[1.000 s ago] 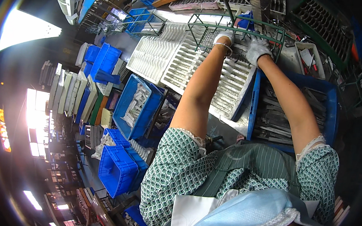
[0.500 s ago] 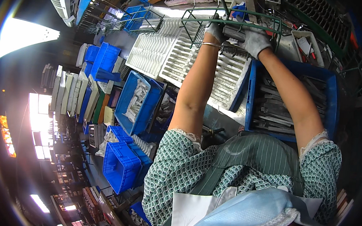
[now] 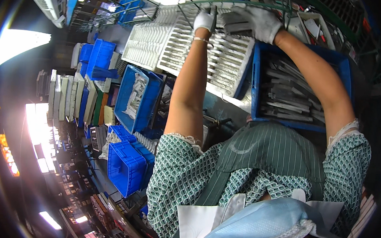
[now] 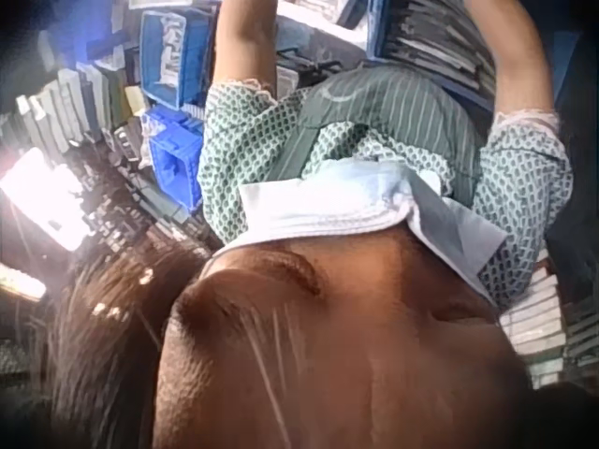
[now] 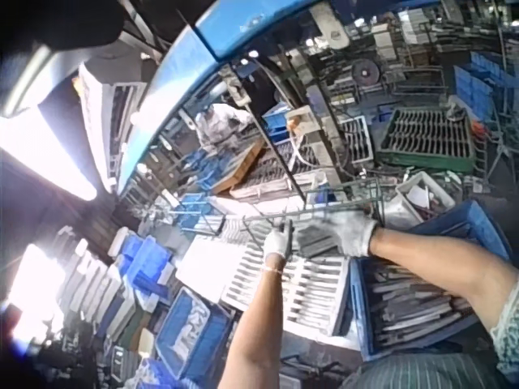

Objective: The person loads metal bars from a blue bin into a wire rack by hand, then picks up the blue bin and carries it across the room.

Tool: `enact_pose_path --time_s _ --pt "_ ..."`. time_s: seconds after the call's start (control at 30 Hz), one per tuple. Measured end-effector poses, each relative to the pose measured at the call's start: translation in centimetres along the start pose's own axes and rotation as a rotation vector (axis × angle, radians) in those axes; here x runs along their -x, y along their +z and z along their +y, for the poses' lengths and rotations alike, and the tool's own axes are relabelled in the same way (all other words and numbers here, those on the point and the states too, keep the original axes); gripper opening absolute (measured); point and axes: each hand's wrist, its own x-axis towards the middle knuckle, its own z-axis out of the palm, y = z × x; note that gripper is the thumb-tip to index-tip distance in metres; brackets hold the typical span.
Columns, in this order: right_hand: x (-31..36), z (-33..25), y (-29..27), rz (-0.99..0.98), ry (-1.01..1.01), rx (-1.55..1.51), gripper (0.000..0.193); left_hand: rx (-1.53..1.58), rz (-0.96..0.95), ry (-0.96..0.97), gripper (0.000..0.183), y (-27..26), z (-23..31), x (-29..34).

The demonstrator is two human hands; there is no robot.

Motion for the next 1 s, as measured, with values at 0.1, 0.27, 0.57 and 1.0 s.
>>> enact_pose_path --time_s 0.1,0.27,0.57,1.0 --pt "1.4 -11.6 4.8 -0.078 -0.348 1.182 0.020 -0.129 -0.083 -0.021 0.053 -1.1 -1.3 0.6" --pt "10.5 -15.9 7.7 -0.539 -0.339 0.861 0.037 -0.107 -0.077 0.052 0.052 0.1 1.4 0.3" --pt "19.5 -2.0 5.4 -0.682 0.530 0.991 0.065 -0.073 -0.116 0.058 0.051 1.7 4.4 1.9" --pt "6.8 -9.4 -2.0 0.200 0.283 0.991 0.030 -0.218 -0.550 0.012 0.065 3.8 9.6 0.6"
